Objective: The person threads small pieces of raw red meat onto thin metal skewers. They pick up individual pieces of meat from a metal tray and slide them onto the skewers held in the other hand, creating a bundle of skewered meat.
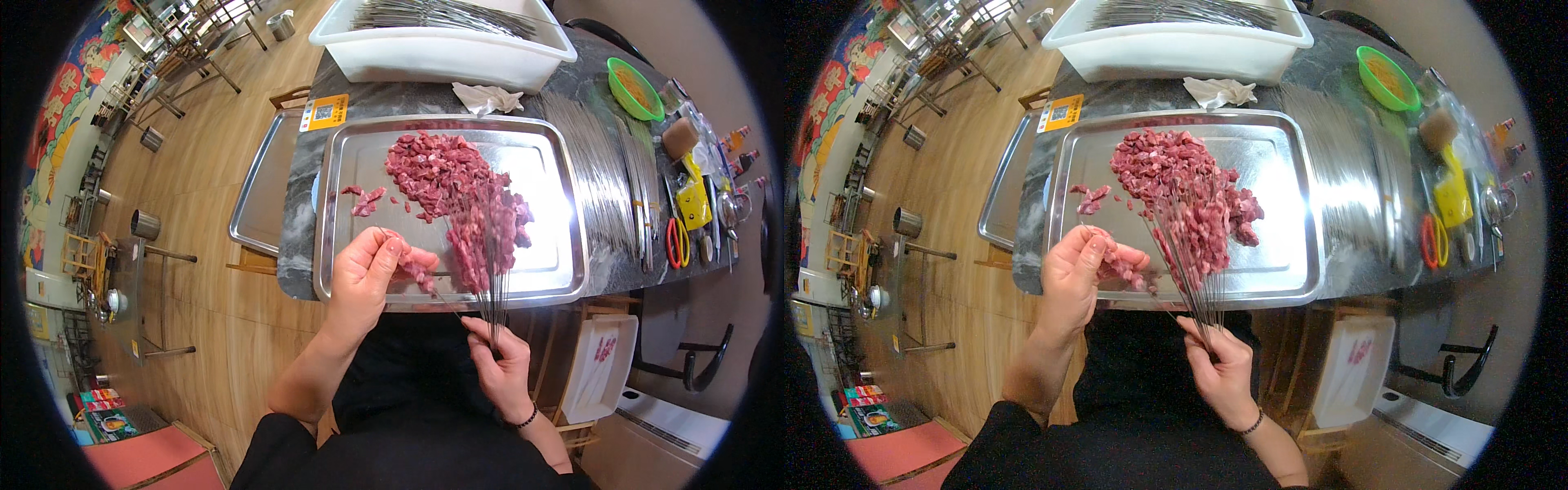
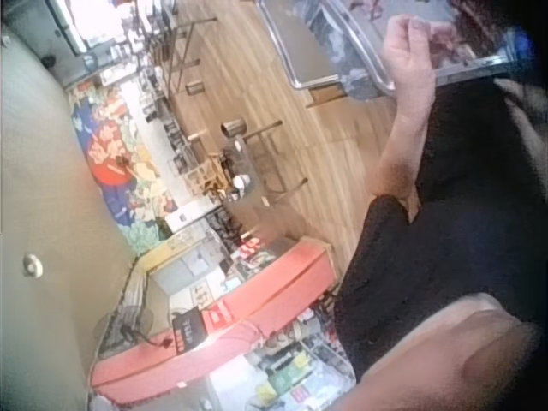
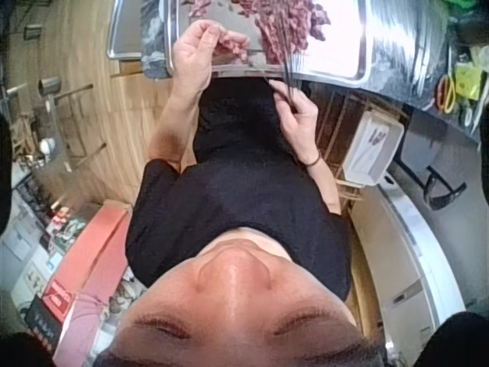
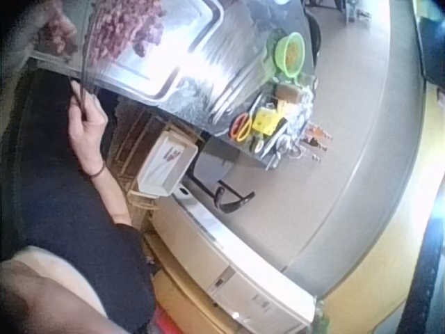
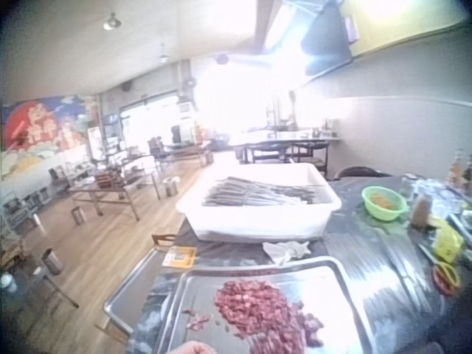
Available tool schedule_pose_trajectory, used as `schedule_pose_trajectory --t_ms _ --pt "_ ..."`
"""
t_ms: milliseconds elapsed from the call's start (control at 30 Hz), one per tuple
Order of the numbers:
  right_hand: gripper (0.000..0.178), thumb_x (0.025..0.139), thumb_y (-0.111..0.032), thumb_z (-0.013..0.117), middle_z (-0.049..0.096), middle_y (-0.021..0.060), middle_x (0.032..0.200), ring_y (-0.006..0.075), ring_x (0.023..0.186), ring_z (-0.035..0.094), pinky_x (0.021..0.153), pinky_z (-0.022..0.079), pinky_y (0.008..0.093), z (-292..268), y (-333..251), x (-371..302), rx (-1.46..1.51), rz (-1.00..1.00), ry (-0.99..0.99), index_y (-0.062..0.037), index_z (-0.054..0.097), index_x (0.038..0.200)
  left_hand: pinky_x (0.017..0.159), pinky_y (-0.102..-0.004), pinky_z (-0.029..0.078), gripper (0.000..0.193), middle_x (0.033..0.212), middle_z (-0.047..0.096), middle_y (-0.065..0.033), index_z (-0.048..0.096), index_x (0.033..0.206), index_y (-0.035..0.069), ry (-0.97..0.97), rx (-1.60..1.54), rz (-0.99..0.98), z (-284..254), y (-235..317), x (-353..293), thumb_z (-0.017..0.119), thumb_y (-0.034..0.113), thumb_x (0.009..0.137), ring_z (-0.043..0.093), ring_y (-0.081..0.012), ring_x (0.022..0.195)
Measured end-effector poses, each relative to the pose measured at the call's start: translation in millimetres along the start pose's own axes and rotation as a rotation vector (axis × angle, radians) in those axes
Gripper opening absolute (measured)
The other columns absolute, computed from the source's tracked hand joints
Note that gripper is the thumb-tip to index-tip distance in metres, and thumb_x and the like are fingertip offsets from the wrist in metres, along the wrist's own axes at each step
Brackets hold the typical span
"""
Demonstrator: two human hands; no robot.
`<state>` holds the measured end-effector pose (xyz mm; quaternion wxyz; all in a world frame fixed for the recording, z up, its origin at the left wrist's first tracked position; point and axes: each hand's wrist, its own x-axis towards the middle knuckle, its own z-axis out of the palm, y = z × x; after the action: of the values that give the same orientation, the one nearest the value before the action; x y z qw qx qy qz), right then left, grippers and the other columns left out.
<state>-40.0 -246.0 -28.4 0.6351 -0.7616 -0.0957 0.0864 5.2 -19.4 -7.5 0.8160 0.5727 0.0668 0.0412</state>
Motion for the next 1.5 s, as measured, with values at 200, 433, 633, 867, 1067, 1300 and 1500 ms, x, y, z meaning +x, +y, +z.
schedule_pose_trajectory --t_ms 200,433,633,867,1067,1300,1500 --pt "0.029 0.091 0.004 0.061 0.064 -0.0003 0.083 0.0042 0.072 0.054 0.066 0.047 0.0212 14 2 3 0.217 0.195 -0.041 -0.001 0.07 0.118 0.059 -0.0273 0.049 0.026 0.074 0.061 -0.0065 0.054 0.102 0.008 0.114 -0.278 -0.126 30 -6 5 0.044 0.031 0.107 0.059 -0.0151 0.063" --pt "0.044 0.093 0.001 0.06 0.054 0.0037 0.094 0.0115 0.078 0.051 0.071 0.044 0.023 2 -2 -10 0.097 0.05 -0.038 -0.0038 0.056 0.137 0.054 -0.0264 0.045 0.029 0.073 0.05 -0.0015 0.054 0.116 0.006 -0.025 -0.349 0.016 46 -23 12 0.044 0.032 0.107 0.051 -0.011 0.059" --pt "0.037 0.087 0.006 0.062 0.054 0.0131 0.088 0.0243 0.072 0.057 0.066 0.048 0.0303 -17 -21 3 -0.406 -0.168 0.039 -0.0054 0.067 0.122 0.081 -0.0268 0.058 0.016 0.105 0.065 -0.0095 0.065 0.108 -0.007 -0.173 0.16 0.114 34 27 -19 0.054 -0.002 0.098 0.069 -0.0155 0.09" --pt "0.011 0.087 -0.009 0.072 0.068 0.0057 0.079 0.0147 0.075 0.058 0.068 0.046 0.0277 -25 -10 -8 0.006 0.15 -0.076 -0.0021 0.074 0.096 0.079 -0.0283 0.058 0.017 0.097 0.068 -0.0117 0.067 0.105 -0.008 -0.156 -0.058 -0.048 -18 11 -36 0.053 -0.003 0.097 0.07 -0.0178 0.087" --pt "0.015 0.09 -0.005 0.067 0.062 0.005 0.081 0.0119 0.075 0.055 0.07 0.044 0.026 -26 -2 -10 -0.035 0.118 0.053 -0.0018 0.073 0.104 0.064 -0.031 0.052 0.019 0.083 0.065 -0.009 0.07 0.098 0.003 0.225 1.2 0.206 -41 28 8 0.075 0.014 0.083 0.065 -0.0196 0.069" --pt "0.031 0.087 0.004 0.064 0.062 0.0051 0.083 0.0117 0.076 0.055 0.071 0.045 0.0247 -31 -9 -9 -0.104 0.069 0.055 -0.0016 0.071 0.116 0.064 -0.0363 0.052 0.016 0.089 0.067 -0.0135 0.068 0.092 0.001 0.096 1.555 0.442 -47 11 40 0.07 0.008 0.079 0.064 -0.0265 0.068" --pt "0.028 0.087 0.005 0.064 0.059 0.0031 0.081 0.0105 0.073 0.052 0.066 0.041 0.0239 -28 -9 -14 -0.104 0.052 -0.003 0.0009 0.071 0.113 0.06 -0.0208 0.045 0.013 0.086 0.06 -0.0005 0.06 0.102 0.003 0.025 0.181 -0.101 -37 32 27 0.067 0.009 0.093 0.055 -0.0074 0.07"
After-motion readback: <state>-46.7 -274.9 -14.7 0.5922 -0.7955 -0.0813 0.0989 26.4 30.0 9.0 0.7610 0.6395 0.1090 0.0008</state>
